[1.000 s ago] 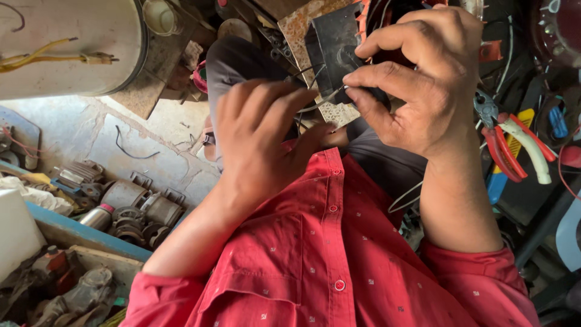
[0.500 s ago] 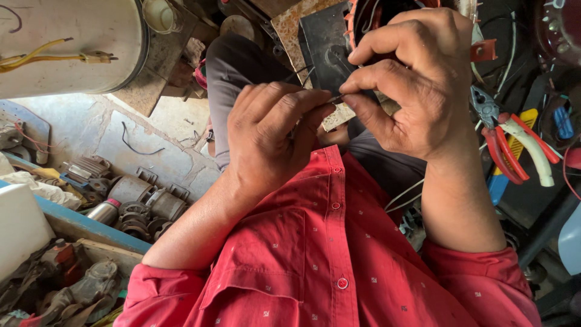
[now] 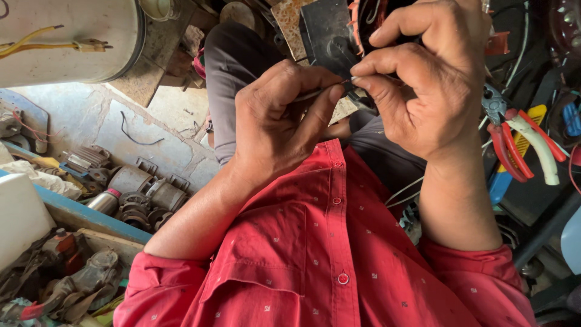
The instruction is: The person sits on the floor of a repair workshop and works on an electric motor stator with copper windings. They use pliers to cut and strip wire insulation, twist the wire ends together by hand, and connect the lead wires to the motor windings, at one point reaching to the workbench for tools and materials.
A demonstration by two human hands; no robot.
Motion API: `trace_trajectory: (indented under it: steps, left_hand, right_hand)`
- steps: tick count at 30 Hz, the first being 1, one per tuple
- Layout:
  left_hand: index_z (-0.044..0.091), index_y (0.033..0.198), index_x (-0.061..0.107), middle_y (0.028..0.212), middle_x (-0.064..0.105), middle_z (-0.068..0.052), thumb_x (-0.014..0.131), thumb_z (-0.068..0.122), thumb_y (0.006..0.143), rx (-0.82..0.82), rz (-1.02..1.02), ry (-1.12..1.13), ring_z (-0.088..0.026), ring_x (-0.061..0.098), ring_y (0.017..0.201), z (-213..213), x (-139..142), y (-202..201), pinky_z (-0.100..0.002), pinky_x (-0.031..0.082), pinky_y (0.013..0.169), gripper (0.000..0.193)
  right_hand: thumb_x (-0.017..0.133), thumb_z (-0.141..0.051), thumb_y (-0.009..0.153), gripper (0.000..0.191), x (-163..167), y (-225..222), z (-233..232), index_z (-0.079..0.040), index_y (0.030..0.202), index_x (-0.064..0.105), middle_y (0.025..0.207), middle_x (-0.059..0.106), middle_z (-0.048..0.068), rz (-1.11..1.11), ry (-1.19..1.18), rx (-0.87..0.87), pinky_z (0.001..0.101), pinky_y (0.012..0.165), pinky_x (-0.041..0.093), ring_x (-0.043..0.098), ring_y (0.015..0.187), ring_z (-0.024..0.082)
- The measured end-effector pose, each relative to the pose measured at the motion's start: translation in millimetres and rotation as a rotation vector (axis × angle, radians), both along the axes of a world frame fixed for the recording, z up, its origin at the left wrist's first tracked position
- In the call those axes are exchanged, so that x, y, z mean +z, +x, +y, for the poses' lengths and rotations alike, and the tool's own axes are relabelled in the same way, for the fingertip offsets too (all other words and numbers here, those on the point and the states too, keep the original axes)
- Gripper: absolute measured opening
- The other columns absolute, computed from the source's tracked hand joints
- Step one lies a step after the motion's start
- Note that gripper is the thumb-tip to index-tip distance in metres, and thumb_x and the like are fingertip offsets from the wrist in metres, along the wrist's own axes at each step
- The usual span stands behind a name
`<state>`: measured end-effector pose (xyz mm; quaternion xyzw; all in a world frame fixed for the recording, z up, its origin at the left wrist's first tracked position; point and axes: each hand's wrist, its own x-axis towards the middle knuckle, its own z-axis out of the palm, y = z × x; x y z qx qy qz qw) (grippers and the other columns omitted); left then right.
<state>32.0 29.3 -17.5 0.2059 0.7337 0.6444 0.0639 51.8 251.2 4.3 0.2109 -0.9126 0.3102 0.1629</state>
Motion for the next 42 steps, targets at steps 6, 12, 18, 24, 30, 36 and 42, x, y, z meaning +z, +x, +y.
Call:
trace_trajectory:
  steps: [6, 12, 18, 24, 30, 36, 42]
  left_hand:
    - [0.004, 0.112, 0.071, 0.088, 0.062, -0.001, 0.081, 0.001, 0.103, -0.008, -0.042, 0.022, -0.002, 0.059, 0.069, 1, 0, -2, -0.018, 0.048, 0.06, 0.014]
    - [0.005, 0.114, 0.072, 0.09, 0.065, -0.002, 0.081, 0.002, 0.103, -0.012, 0.006, -0.006, -0.004, 0.063, 0.072, 0, 1, -3, -0.019, 0.051, 0.061, 0.015]
    - [0.006, 0.115, 0.072, 0.09, 0.066, -0.003, 0.083, 0.003, 0.102, -0.02, 0.069, -0.025, -0.007, 0.065, 0.074, 0, -2, -5, -0.02, 0.052, 0.063, 0.017]
    - [0.008, 0.116, 0.072, 0.095, 0.069, -0.003, 0.083, 0.003, 0.103, -0.052, 0.114, -0.013, -0.009, 0.069, 0.078, -3, -3, -9, -0.021, 0.055, 0.065, 0.018]
    - [0.008, 0.115, 0.071, 0.094, 0.069, -0.003, 0.083, 0.005, 0.102, -0.083, 0.147, -0.038, -0.011, 0.068, 0.077, -6, -2, -12, -0.022, 0.053, 0.064, 0.017]
    - [0.008, 0.111, 0.071, 0.089, 0.069, -0.003, 0.082, 0.005, 0.102, -0.104, 0.085, -0.01, -0.01, 0.067, 0.073, -5, -1, -14, -0.022, 0.052, 0.061, 0.014]
    - [0.008, 0.112, 0.072, 0.091, 0.071, -0.003, 0.082, 0.006, 0.102, -0.102, 0.082, -0.007, -0.01, 0.069, 0.075, -5, 0, -16, -0.021, 0.054, 0.062, 0.014]
  right_hand:
    - [0.081, -0.025, 0.104, 0.02, 0, -4, 1, -0.007, 0.096, 0.077, 0.112, 0.066, 0.006, -0.005, 0.02, 0.021, 0.0414, 0.099, 0.04, 0.057, 0.109, 0.026]
    - [0.081, -0.026, 0.105, 0.022, -1, -3, 2, -0.007, 0.096, 0.076, 0.112, 0.066, 0.006, -0.018, -0.031, 0.01, 0.0406, 0.099, 0.042, 0.057, 0.107, 0.027]
    - [0.08, -0.026, 0.105, 0.022, -2, -3, 2, -0.006, 0.097, 0.077, 0.111, 0.067, 0.006, -0.025, -0.027, 0.021, 0.0404, 0.099, 0.042, 0.058, 0.107, 0.027]
    - [0.082, -0.023, 0.103, 0.02, 5, -5, 3, -0.006, 0.096, 0.075, 0.109, 0.068, 0.005, -0.097, -0.044, 0.054, 0.0394, 0.1, 0.042, 0.06, 0.106, 0.025]
    - [0.083, -0.021, 0.104, 0.019, 12, -8, 6, -0.005, 0.098, 0.074, 0.111, 0.068, 0.006, -0.155, -0.034, 0.09, 0.0386, 0.097, 0.041, 0.059, 0.109, 0.027]
    - [0.079, -0.028, 0.096, 0.023, 12, -20, 3, -0.007, 0.089, 0.075, 0.1, 0.068, 0.007, -0.004, 0.081, 0.118, 0.0469, 0.093, 0.04, 0.06, 0.097, 0.031]
    - [0.077, -0.038, 0.098, 0.029, 1, -15, 5, -0.009, 0.095, 0.079, 0.104, 0.073, 0.004, 0.124, 0.198, 0.111, 0.0482, 0.099, 0.04, 0.063, 0.101, 0.028]
